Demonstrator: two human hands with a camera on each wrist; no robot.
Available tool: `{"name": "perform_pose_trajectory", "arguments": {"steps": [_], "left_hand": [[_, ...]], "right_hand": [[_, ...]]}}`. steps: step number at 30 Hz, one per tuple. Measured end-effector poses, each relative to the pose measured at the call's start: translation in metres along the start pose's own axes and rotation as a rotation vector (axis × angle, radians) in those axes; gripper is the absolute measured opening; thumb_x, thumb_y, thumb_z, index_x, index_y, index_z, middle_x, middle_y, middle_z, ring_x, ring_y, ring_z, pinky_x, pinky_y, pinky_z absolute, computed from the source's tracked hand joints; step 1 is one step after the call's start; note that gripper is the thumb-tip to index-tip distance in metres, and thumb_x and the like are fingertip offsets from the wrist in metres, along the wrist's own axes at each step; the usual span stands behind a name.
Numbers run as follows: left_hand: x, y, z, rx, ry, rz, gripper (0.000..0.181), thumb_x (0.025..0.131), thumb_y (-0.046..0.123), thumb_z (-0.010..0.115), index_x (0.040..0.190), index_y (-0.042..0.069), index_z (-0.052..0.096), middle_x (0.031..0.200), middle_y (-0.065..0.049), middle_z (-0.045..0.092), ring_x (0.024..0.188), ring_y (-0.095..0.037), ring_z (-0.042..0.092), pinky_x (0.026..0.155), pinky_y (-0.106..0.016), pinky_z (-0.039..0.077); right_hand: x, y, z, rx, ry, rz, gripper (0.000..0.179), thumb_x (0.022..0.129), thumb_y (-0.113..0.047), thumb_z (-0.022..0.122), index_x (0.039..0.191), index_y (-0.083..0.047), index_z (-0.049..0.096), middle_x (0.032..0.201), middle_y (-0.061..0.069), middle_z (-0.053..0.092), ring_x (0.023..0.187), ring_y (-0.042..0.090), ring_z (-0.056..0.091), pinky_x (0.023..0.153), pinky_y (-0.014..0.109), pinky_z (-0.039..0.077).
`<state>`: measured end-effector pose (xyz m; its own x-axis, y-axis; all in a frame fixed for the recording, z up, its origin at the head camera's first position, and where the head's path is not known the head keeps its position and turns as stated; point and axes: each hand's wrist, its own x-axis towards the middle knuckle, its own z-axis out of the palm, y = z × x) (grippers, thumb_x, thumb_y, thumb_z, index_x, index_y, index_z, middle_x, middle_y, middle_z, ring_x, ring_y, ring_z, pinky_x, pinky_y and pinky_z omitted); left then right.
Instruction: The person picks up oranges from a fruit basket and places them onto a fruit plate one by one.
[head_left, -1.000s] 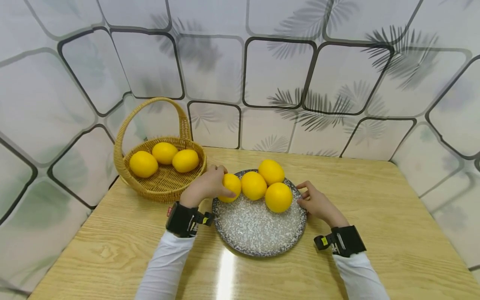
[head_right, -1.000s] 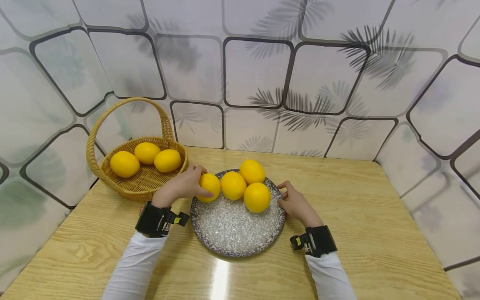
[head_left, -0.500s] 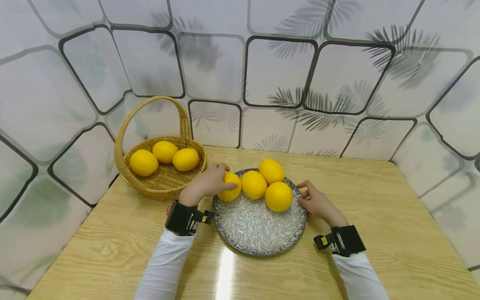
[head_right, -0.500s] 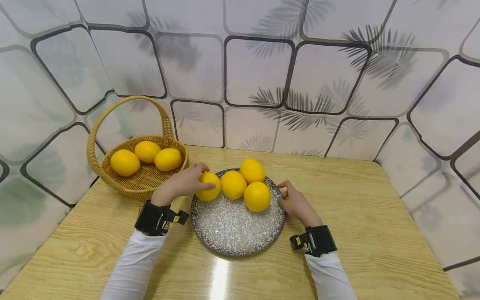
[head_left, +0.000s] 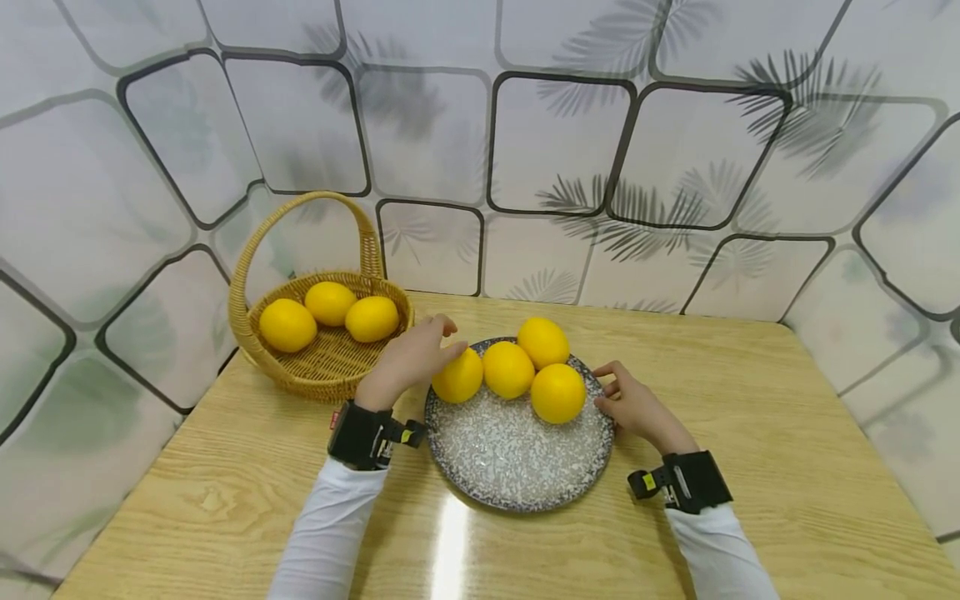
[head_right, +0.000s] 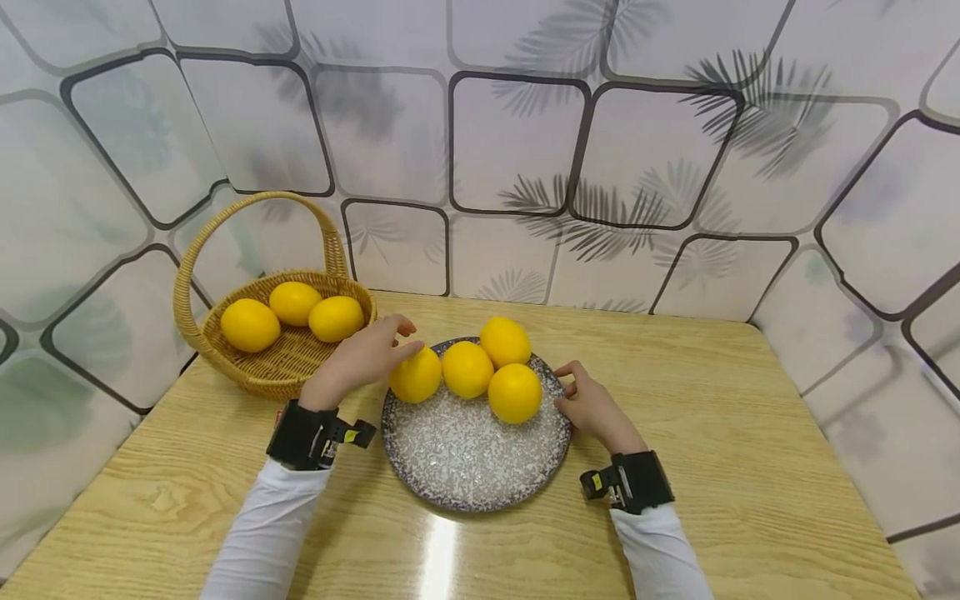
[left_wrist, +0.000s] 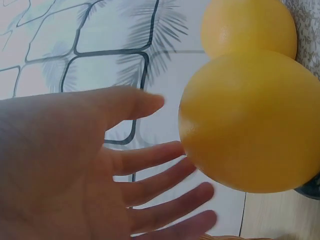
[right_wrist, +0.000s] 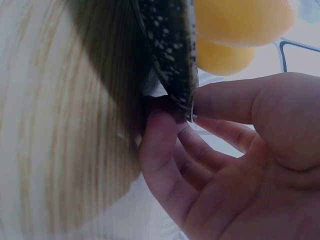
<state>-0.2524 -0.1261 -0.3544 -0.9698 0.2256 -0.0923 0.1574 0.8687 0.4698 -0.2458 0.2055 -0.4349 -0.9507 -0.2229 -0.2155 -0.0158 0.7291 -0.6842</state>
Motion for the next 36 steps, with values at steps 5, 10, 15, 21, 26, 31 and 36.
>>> {"name": "perform_pose_trajectory", "arguments": {"steps": [5, 10, 15, 21, 26, 31, 36], "left_hand": [[0.002, -0.005, -0.003, -0.031, 0.107, 0.011, 0.047, 0.099, 0.039, 0.048, 0.132, 0.007, 0.054, 0.134, -0.017, 0.059, 0.112, -0.033, 0.059, 0.091, -0.05, 0.053], [0.003, -0.019, -0.008, -0.072, 0.205, -0.001, 0.045, 0.099, 0.035, 0.048, 0.132, 0.005, 0.053, 0.135, -0.018, 0.057, 0.118, -0.034, 0.054, 0.097, -0.052, 0.05], [0.002, -0.036, -0.015, -0.093, 0.274, -0.04, 0.046, 0.1, 0.032, 0.046, 0.134, 0.002, 0.05, 0.136, -0.024, 0.051, 0.121, -0.039, 0.049, 0.099, -0.057, 0.047], [0.003, -0.055, -0.018, -0.009, 0.369, -0.068, 0.048, 0.1, 0.029, 0.048, 0.138, -0.001, 0.049, 0.141, -0.03, 0.046, 0.124, -0.044, 0.047, 0.101, -0.06, 0.045], [0.004, -0.066, -0.016, 0.026, 0.403, -0.102, 0.05, 0.099, 0.026, 0.048, 0.142, -0.001, 0.045, 0.146, -0.03, 0.043, 0.129, -0.044, 0.042, 0.102, -0.062, 0.044], [0.003, -0.073, -0.014, 0.028, 0.395, -0.135, 0.053, 0.099, 0.026, 0.047, 0.144, -0.002, 0.042, 0.149, -0.031, 0.039, 0.133, -0.046, 0.036, 0.103, -0.065, 0.04], [0.003, -0.078, -0.013, 0.005, 0.354, -0.158, 0.056, 0.1, 0.026, 0.047, 0.147, -0.002, 0.036, 0.153, -0.033, 0.031, 0.137, -0.048, 0.029, 0.106, -0.066, 0.038]], "right_hand": [[0.0, 0.0, 0.0, 0.008, -0.002, 0.003, 0.048, 0.096, -0.009, 0.053, 0.14, -0.003, 0.036, 0.112, 0.028, 0.055, 0.071, 0.022, 0.055, 0.058, 0.029, 0.05], [-0.001, -0.001, 0.0, 0.012, -0.01, 0.002, 0.048, 0.096, -0.009, 0.052, 0.14, -0.003, 0.035, 0.113, 0.028, 0.055, 0.075, 0.023, 0.056, 0.059, 0.029, 0.05], [-0.001, -0.001, 0.0, 0.005, -0.01, -0.004, 0.048, 0.096, -0.01, 0.053, 0.14, -0.002, 0.035, 0.114, 0.029, 0.055, 0.075, 0.023, 0.057, 0.058, 0.029, 0.051], [0.0, -0.001, -0.001, -0.005, -0.008, -0.002, 0.049, 0.096, -0.011, 0.054, 0.14, -0.003, 0.035, 0.115, 0.03, 0.056, 0.072, 0.022, 0.057, 0.057, 0.029, 0.053], [0.0, -0.001, -0.001, 0.0, -0.005, 0.003, 0.049, 0.096, -0.011, 0.054, 0.14, -0.003, 0.035, 0.115, 0.029, 0.056, 0.075, 0.023, 0.058, 0.058, 0.03, 0.053], [-0.001, 0.0, -0.001, 0.007, -0.006, -0.001, 0.048, 0.096, -0.01, 0.053, 0.14, -0.003, 0.035, 0.115, 0.029, 0.057, 0.08, 0.025, 0.059, 0.06, 0.031, 0.054], [-0.001, 0.0, 0.0, 0.014, -0.009, 0.001, 0.048, 0.096, -0.01, 0.053, 0.14, -0.003, 0.035, 0.116, 0.029, 0.056, 0.081, 0.025, 0.058, 0.059, 0.031, 0.054]]}}
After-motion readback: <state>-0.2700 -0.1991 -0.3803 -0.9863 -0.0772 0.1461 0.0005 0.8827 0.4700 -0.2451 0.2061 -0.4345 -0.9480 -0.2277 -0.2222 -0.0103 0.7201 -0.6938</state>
